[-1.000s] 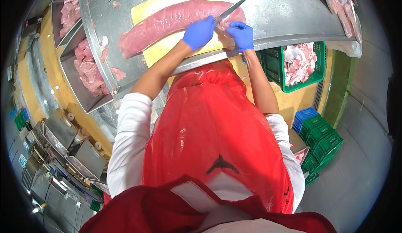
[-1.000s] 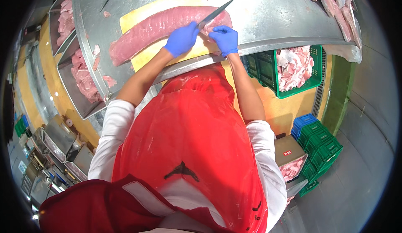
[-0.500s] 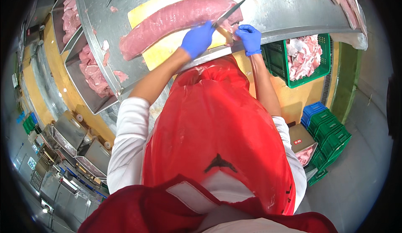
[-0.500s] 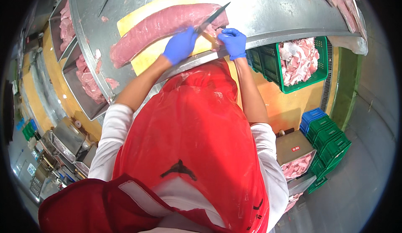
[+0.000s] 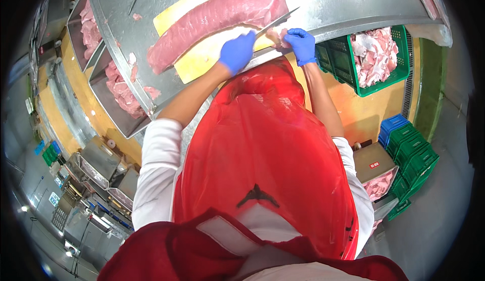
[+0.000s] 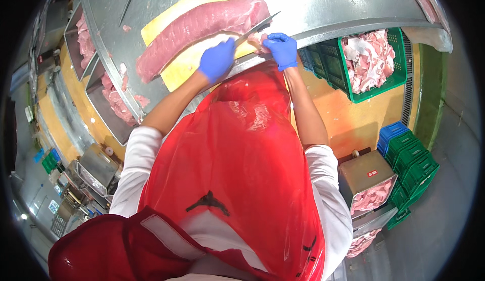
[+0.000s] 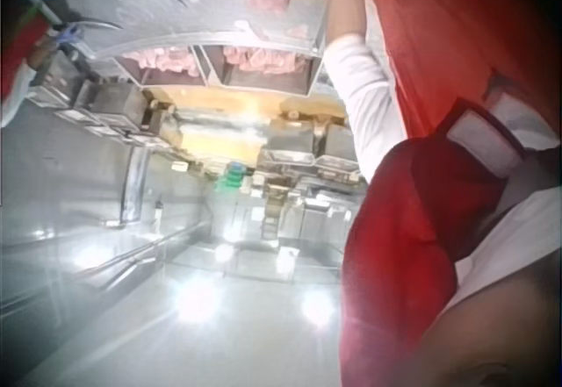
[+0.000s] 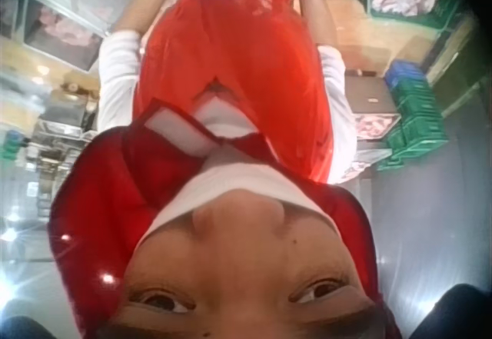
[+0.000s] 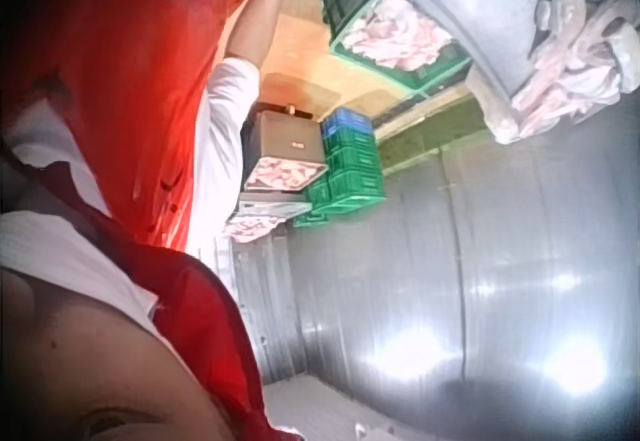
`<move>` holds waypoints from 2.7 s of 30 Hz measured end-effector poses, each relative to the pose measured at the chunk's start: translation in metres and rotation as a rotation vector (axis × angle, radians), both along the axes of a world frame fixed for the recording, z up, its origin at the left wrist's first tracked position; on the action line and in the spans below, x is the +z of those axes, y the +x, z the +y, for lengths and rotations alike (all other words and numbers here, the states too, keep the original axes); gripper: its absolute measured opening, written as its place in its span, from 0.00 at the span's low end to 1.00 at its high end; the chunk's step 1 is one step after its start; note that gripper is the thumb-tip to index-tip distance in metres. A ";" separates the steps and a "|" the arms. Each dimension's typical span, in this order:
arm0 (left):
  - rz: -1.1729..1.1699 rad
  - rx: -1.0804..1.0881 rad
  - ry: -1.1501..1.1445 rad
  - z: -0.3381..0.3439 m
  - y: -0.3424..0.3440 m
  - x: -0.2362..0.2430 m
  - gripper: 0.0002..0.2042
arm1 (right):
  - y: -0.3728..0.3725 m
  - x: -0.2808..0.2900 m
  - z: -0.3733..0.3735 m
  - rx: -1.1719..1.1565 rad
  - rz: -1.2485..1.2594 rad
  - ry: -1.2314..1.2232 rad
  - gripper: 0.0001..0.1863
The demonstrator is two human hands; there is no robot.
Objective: The person uses a knife to trim fat and cut a large piece of raw meat on a yellow cutting board. The trimmed fat is placed into a green basket, and the cut meat is placed into a metal tray.
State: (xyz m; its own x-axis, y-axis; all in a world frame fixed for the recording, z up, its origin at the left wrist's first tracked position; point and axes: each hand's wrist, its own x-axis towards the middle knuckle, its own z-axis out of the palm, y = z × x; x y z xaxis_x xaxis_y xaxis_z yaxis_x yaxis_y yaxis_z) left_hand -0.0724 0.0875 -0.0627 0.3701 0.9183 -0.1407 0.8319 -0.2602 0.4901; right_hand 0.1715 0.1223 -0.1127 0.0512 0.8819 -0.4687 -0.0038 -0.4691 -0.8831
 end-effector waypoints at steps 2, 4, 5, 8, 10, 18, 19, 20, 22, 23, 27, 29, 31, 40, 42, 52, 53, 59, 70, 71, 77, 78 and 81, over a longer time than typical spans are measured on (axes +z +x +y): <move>0.144 0.041 -0.223 -0.043 -0.041 0.001 0.11 | 0.006 -0.005 -0.001 -0.069 0.021 0.054 0.10; 0.180 0.061 -0.273 -0.072 -0.070 0.027 0.10 | 0.020 0.014 -0.007 -0.130 0.088 0.029 0.09; 0.166 0.061 -0.227 -0.068 -0.066 0.034 0.10 | 0.033 0.020 -0.007 -0.154 0.114 0.023 0.09; 0.076 0.105 -0.142 -0.037 -0.034 0.060 0.10 | 0.091 0.018 -0.006 -0.299 0.029 0.085 0.07; -0.025 0.136 -0.065 -0.013 -0.010 0.070 0.12 | 0.174 -0.004 -0.012 -0.314 0.091 0.304 0.05; -0.020 0.175 0.136 0.021 0.049 0.044 0.22 | 0.277 -0.022 -0.004 -0.055 -1.212 0.436 0.20; 0.024 0.213 0.153 0.021 0.060 0.044 0.23 | 0.222 0.006 0.014 -0.036 -1.000 0.561 0.20; 0.064 0.240 0.167 0.022 0.069 0.044 0.24 | 0.171 0.034 0.029 0.002 -0.730 0.381 0.20; 0.197 0.297 0.125 0.036 0.086 0.043 0.25 | 0.105 0.040 0.047 0.188 -0.372 0.308 0.19; 0.256 0.311 0.106 0.046 0.094 0.042 0.26 | 0.080 0.009 0.059 0.237 -0.353 0.528 0.20; 0.300 0.318 0.161 0.062 0.106 0.032 0.22 | 0.013 -0.007 0.081 0.347 -0.374 0.722 0.23; 0.296 0.309 0.130 0.065 0.108 0.038 0.20 | 0.004 -0.017 0.081 0.349 -0.470 0.816 0.23; 0.332 0.299 0.129 0.068 0.110 0.038 0.17 | 0.002 -0.026 0.081 0.314 -0.448 0.823 0.24; 0.407 0.376 -0.037 0.073 0.122 0.049 0.13 | 0.001 -0.035 0.085 0.338 -0.433 0.792 0.24; 0.432 0.400 -0.090 0.034 0.106 0.064 0.17 | 0.003 -0.036 0.087 0.363 -0.462 0.809 0.24; 0.264 0.530 -0.236 -0.003 0.067 0.158 0.12 | 0.012 -0.042 0.094 0.378 -0.430 0.757 0.23; 0.220 0.513 -0.161 0.031 0.062 0.138 0.13 | 0.012 -0.040 0.092 0.390 -0.427 0.750 0.23; 0.216 0.227 -0.248 0.159 0.036 0.073 0.19 | 0.010 -0.029 0.090 0.371 -0.437 0.736 0.23; 0.189 0.162 -0.318 0.169 0.037 0.044 0.20 | 0.007 -0.032 0.092 0.319 -0.503 0.768 0.25; 0.177 0.162 -0.316 0.167 0.035 0.041 0.20 | 0.005 -0.032 0.091 0.315 -0.501 0.772 0.25; 0.382 0.357 -0.588 0.015 0.001 0.116 0.13 | 0.010 -0.032 0.094 0.351 -0.511 0.789 0.24; 0.378 0.298 -0.515 -0.033 -0.023 0.134 0.13 | 0.009 -0.032 0.090 0.345 -0.503 0.800 0.24; 0.344 0.413 -0.528 -0.128 -0.061 0.176 0.14 | 0.010 -0.037 0.092 0.336 -0.471 0.696 0.28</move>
State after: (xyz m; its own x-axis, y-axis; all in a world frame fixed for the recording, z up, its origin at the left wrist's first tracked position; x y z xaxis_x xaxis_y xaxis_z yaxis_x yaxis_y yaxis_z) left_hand -0.1333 -0.0404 0.1134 -0.1342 0.7514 -0.6460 0.9397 0.3035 0.1577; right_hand 0.1810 0.2142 -0.1500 -0.2086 0.9612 0.1807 0.4708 0.2607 -0.8428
